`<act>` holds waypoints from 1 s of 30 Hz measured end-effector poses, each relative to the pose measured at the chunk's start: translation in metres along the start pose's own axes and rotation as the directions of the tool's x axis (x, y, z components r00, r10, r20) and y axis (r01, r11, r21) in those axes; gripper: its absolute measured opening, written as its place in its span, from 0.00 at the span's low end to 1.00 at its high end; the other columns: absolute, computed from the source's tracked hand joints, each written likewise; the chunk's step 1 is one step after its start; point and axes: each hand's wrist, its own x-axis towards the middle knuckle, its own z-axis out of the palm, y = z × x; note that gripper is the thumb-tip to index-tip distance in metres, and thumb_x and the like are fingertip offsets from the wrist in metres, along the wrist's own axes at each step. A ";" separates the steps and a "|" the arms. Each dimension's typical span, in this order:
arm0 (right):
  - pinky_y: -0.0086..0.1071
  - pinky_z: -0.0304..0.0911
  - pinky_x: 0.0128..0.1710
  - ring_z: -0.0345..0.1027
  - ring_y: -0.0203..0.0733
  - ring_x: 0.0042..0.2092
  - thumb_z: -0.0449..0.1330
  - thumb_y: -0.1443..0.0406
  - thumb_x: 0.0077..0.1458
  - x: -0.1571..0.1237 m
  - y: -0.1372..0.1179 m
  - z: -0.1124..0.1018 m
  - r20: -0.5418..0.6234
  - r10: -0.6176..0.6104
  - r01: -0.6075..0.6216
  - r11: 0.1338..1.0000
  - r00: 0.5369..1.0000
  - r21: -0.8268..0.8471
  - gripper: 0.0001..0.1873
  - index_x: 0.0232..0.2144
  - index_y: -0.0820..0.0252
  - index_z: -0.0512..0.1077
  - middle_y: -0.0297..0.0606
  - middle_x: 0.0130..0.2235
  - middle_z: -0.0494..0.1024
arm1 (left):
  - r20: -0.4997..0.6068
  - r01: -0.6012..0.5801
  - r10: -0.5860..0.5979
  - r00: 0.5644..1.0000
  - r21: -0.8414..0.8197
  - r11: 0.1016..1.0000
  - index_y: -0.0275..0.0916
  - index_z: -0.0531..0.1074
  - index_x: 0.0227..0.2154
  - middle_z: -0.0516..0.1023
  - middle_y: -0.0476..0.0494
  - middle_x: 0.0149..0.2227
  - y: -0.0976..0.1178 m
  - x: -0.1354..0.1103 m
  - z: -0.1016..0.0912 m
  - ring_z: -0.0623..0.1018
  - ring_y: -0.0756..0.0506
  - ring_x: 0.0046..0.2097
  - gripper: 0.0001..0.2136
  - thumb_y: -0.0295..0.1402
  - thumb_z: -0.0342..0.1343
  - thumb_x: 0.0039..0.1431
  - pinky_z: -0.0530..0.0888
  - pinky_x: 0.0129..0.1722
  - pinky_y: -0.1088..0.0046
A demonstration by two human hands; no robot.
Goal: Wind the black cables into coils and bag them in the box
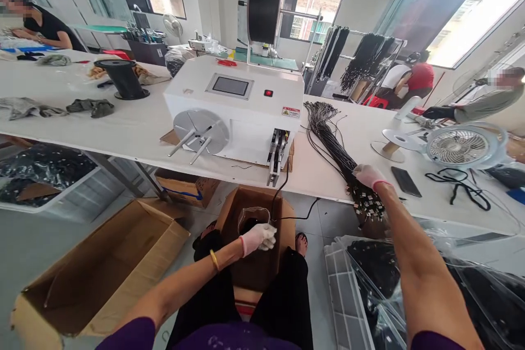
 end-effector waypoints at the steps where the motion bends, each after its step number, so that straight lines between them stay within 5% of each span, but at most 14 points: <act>1: 0.31 0.62 0.34 0.72 0.44 0.35 0.58 0.67 0.49 -0.009 -0.002 -0.006 0.001 -0.013 0.013 1.000 1.000 0.014 0.12 0.35 0.64 0.78 0.46 0.32 0.79 | 0.021 -0.037 0.037 0.999 -0.007 0.999 0.36 0.69 0.36 0.74 0.47 0.26 0.010 0.000 0.009 0.76 0.48 0.27 0.18 0.40 0.66 0.46 0.70 0.30 0.72; 3: 0.29 0.62 0.31 0.71 0.41 0.32 0.57 0.65 0.50 -0.033 -0.013 -0.015 -0.036 -0.051 0.055 0.993 0.998 0.105 0.15 0.39 0.63 0.78 0.42 0.30 0.79 | 0.058 -0.203 0.205 0.977 -0.051 0.978 0.36 0.71 0.40 0.76 0.45 0.30 0.035 -0.003 0.030 0.76 0.50 0.29 0.20 0.40 0.66 0.47 0.70 0.33 0.73; 5: 0.28 0.61 0.26 0.67 0.37 0.25 0.56 0.63 0.50 -0.065 -0.032 -0.022 -0.083 -0.102 0.124 0.932 0.991 0.341 0.21 0.47 0.61 0.74 0.38 0.28 0.77 | 0.088 -0.442 0.453 0.887 -0.124 0.889 0.35 0.72 0.43 0.77 0.42 0.35 0.063 -0.010 0.050 0.77 0.50 0.35 0.22 0.40 0.66 0.47 0.70 0.39 0.73; 8: 0.27 0.55 0.17 0.56 0.31 0.18 0.59 0.61 0.47 -0.118 -0.071 -0.025 -0.105 -0.160 0.187 0.685 0.981 0.704 0.24 0.48 0.62 0.74 0.33 0.23 0.72 | 0.138 -0.638 0.664 0.735 -0.191 0.746 0.34 0.73 0.44 0.78 0.40 0.40 0.099 -0.027 0.075 0.76 0.48 0.43 0.21 0.38 0.65 0.47 0.68 0.48 0.70; 10: 0.26 0.53 0.16 0.54 0.29 0.18 0.61 0.61 0.44 -0.150 -0.099 -0.020 -0.090 -0.192 0.187 0.581 0.977 0.792 0.23 0.44 0.66 0.76 0.33 0.22 0.71 | 0.181 -0.653 0.674 0.717 -0.164 0.739 0.34 0.74 0.43 0.78 0.42 0.37 0.110 -0.039 0.085 0.75 0.48 0.42 0.19 0.37 0.65 0.48 0.68 0.49 0.70; 13: 0.26 0.58 0.19 0.57 0.30 0.21 0.61 0.60 0.44 -0.181 -0.131 -0.006 -0.062 -0.245 0.186 0.524 0.968 0.831 0.22 0.41 0.68 0.77 0.34 0.23 0.71 | 0.353 -0.587 0.552 0.755 -0.009 0.809 0.33 0.75 0.39 0.77 0.46 0.29 0.100 -0.056 0.085 0.74 0.50 0.34 0.17 0.36 0.65 0.47 0.70 0.41 0.71; 16: 0.28 0.62 0.25 0.61 0.32 0.24 0.59 0.59 0.48 -0.189 -0.146 0.012 -0.054 -0.316 0.220 0.520 0.947 0.825 0.22 0.44 0.67 0.76 0.35 0.27 0.73 | 0.523 -0.412 0.327 0.787 0.050 0.910 0.31 0.75 0.36 0.70 0.50 0.20 0.073 -0.079 0.065 0.69 0.52 0.24 0.15 0.37 0.64 0.49 0.67 0.29 0.73; 20: 0.34 0.65 0.36 0.67 0.39 0.31 0.54 0.59 0.54 -0.182 -0.144 0.038 -0.073 -0.535 0.424 0.570 0.842 0.704 0.19 0.43 0.63 0.76 0.39 0.32 0.75 | 0.563 -0.218 0.267 0.782 -0.155 0.964 0.32 0.73 0.33 0.54 0.59 0.13 0.047 -0.116 0.026 0.54 0.57 0.16 0.10 0.36 0.59 0.54 0.59 0.20 0.77; 23: 0.38 0.62 0.44 0.67 0.44 0.40 0.52 0.59 0.57 -0.196 -0.144 0.070 -0.108 -0.733 0.673 0.542 0.671 0.504 0.16 0.28 0.59 0.77 0.42 0.36 0.75 | 0.466 -0.260 0.434 0.771 -0.392 0.882 0.32 0.73 0.37 0.49 0.61 0.14 0.049 -0.144 -0.004 0.50 0.57 0.16 0.10 0.34 0.56 0.56 0.54 0.18 0.79; 25: 0.37 0.62 0.44 0.67 0.44 0.41 0.51 0.59 0.58 -0.221 -0.149 0.094 -0.064 -0.803 0.729 0.500 0.592 0.467 0.18 0.23 0.59 0.73 0.42 0.36 0.74 | 0.273 -0.386 0.604 0.749 -0.561 0.732 0.33 0.71 0.44 0.50 0.60 0.16 0.057 -0.156 -0.025 0.52 0.57 0.17 0.13 0.34 0.56 0.57 0.55 0.19 0.80; 28: 0.31 0.60 0.31 0.64 0.39 0.30 0.49 0.59 0.60 -0.266 -0.165 0.109 0.139 -0.812 0.644 0.542 0.567 0.540 0.17 0.24 0.58 0.70 0.35 0.26 0.71 | -0.073 -0.627 0.743 0.666 -0.596 0.503 0.39 0.66 0.53 0.63 0.55 0.22 0.065 -0.157 -0.053 0.65 0.56 0.22 0.20 0.34 0.57 0.57 0.64 0.27 0.79; 30: 0.29 0.58 0.29 0.62 0.37 0.28 0.49 0.59 0.61 -0.285 -0.179 0.096 0.174 -0.811 0.609 0.543 0.559 0.578 0.16 0.24 0.58 0.69 0.32 0.24 0.70 | -0.172 -0.717 0.753 0.635 -0.493 0.492 0.42 0.63 0.56 0.71 0.51 0.28 0.060 -0.150 -0.063 0.72 0.54 0.29 0.24 0.35 0.58 0.56 0.68 0.35 0.75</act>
